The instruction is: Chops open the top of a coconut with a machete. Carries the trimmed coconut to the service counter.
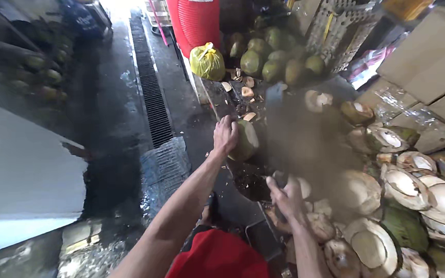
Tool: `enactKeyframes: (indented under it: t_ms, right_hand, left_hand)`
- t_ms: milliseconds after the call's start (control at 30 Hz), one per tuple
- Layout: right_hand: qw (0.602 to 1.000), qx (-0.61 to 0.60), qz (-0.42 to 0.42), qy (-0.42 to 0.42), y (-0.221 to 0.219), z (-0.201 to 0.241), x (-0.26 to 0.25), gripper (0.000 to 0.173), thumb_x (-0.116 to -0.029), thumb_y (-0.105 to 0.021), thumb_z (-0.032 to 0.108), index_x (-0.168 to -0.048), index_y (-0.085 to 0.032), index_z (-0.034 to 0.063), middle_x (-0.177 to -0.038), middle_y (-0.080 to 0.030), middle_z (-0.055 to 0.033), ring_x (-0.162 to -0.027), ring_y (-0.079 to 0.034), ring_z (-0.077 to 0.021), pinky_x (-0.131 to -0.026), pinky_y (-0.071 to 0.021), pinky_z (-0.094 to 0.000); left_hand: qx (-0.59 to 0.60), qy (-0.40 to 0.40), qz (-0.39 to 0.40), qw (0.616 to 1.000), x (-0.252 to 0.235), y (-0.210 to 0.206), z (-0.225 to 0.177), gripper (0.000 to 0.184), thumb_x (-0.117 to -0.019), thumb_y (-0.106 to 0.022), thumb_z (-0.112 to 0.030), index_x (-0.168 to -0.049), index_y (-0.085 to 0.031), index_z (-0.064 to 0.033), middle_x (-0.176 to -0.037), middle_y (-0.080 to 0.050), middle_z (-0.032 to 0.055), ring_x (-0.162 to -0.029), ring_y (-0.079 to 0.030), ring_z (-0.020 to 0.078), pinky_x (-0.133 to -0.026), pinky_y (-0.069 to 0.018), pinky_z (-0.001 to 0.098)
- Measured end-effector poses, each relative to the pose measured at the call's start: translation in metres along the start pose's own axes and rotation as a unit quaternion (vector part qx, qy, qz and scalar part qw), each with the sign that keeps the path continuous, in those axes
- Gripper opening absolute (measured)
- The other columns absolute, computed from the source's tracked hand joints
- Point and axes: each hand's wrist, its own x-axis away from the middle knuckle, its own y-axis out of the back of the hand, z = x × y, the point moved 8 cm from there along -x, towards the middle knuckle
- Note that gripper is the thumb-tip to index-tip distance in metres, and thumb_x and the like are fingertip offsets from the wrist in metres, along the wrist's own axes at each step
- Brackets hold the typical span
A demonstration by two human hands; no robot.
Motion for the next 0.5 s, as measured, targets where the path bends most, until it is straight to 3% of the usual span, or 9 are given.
enactKeyframes:
  t_ms: [67, 133, 200, 267, 333, 400, 433, 500]
  right_hand:
    - [0.985, -0.052, -0.066, 0.152, 0.022, 0.079, -0.008, 0.039, -0.0955, -0.067, 0.036, -0.109, -0.061, -0.0003, -0.068, -0.061, -0.0028, -0.051, -0.06, -0.0143, -0.049, -0.0579, -0.0357]
    - [0.934, -0.104, -0.165, 0.3, 0.047, 0.146, -0.01, 0.029, -0.0953, -0.069, 0.03, -0.097, -0.06, 0.0016, -0.064, -0.061, -0.0002, -0.051, -0.062, -0.0135, -0.049, -0.0592, -0.0351]
    - [0.898, -0.105, -0.235, 0.357, 0.051, 0.16, -0.019, 0.021, -0.0938, -0.068, 0.021, -0.094, -0.061, 0.0012, -0.066, -0.063, -0.0024, -0.051, -0.063, -0.015, -0.048, -0.0601, -0.0368]
    - [0.942, -0.011, -0.214, 0.26, 0.027, 0.104, -0.034, 0.025, -0.0924, -0.07, 0.02, -0.094, -0.064, -0.0041, -0.067, -0.064, -0.0049, -0.054, -0.064, -0.0136, -0.052, -0.0599, -0.0346]
    - [0.99, 0.127, -0.05, 0.023, -0.012, 0.008, -0.043, 0.031, -0.0935, -0.069, 0.025, -0.104, -0.067, -0.0034, -0.076, -0.066, -0.0112, -0.062, -0.065, -0.0201, -0.062, -0.0588, -0.042]
    - [0.973, 0.158, 0.084, -0.144, -0.028, -0.07, -0.025, 0.032, -0.0936, -0.069, 0.023, -0.115, -0.067, -0.0006, -0.09, -0.069, -0.0164, -0.074, -0.067, -0.0268, -0.072, -0.0579, -0.0498]
    - [0.972, 0.133, 0.089, -0.17, -0.021, -0.084, -0.019, 0.03, -0.0937, -0.069, 0.021, -0.114, -0.067, -0.0001, -0.086, -0.067, -0.0153, -0.066, -0.064, -0.0251, -0.065, -0.0571, -0.0472]
    - [0.983, 0.07, 0.062, -0.16, 0.007, -0.07, -0.007, 0.031, -0.0958, -0.068, 0.024, -0.113, -0.064, -0.0007, -0.073, -0.062, -0.0124, -0.053, -0.058, -0.0225, -0.054, -0.0551, -0.0434]
  left_hand:
    - [-0.028, -0.002, 0.006, 1.0, 0.009, -0.004, -0.017, 0.045, -0.1042, -0.032, -0.032, -0.128, -0.062, -0.0086, -0.133, -0.062, 0.0165, -0.123, -0.057, 0.0407, -0.093, -0.0472, 0.0644]
    - [-0.057, 0.007, 0.011, 0.998, 0.009, -0.011, -0.027, 0.044, -0.1038, -0.033, -0.034, -0.129, -0.062, -0.0105, -0.135, -0.062, 0.0148, -0.128, -0.055, 0.041, -0.092, -0.0467, 0.0658]
    - [-0.092, 0.03, 0.034, 0.995, 0.001, -0.021, -0.03, 0.045, -0.1048, -0.033, -0.034, -0.131, -0.062, -0.0129, -0.137, -0.062, 0.0109, -0.132, -0.052, 0.0371, -0.098, -0.0447, 0.0629]
    - [-0.109, 0.036, 0.042, 0.993, -0.002, -0.025, -0.031, 0.045, -0.1048, -0.031, -0.034, -0.13, -0.062, -0.0131, -0.137, -0.062, 0.0103, -0.133, -0.052, 0.036, -0.098, -0.0444, 0.0617]
    - [-0.108, 0.023, 0.039, 0.993, -0.002, -0.023, -0.035, 0.044, -0.1057, -0.032, -0.034, -0.128, -0.062, -0.0114, -0.137, -0.061, 0.0121, -0.133, -0.051, 0.0377, -0.096, -0.0447, 0.0636]
    - [-0.126, 0.027, 0.05, 0.99, -0.001, -0.029, -0.033, 0.043, -0.1049, -0.031, -0.035, -0.127, -0.062, -0.0141, -0.137, -0.061, 0.0086, -0.135, -0.05, 0.0341, -0.097, -0.0441, 0.0614]
    - [-0.133, 0.018, 0.049, 0.99, -0.005, -0.031, -0.035, 0.043, -0.1045, -0.031, -0.035, -0.126, -0.062, -0.0152, -0.137, -0.061, 0.0071, -0.135, -0.05, 0.0328, -0.097, -0.0442, 0.0604]
    - [-0.132, 0.004, 0.05, 0.99, -0.013, -0.035, -0.036, 0.043, -0.1049, -0.033, -0.036, -0.127, -0.064, -0.0163, -0.138, -0.062, 0.0062, -0.135, -0.051, 0.0328, -0.097, -0.0444, 0.0606]
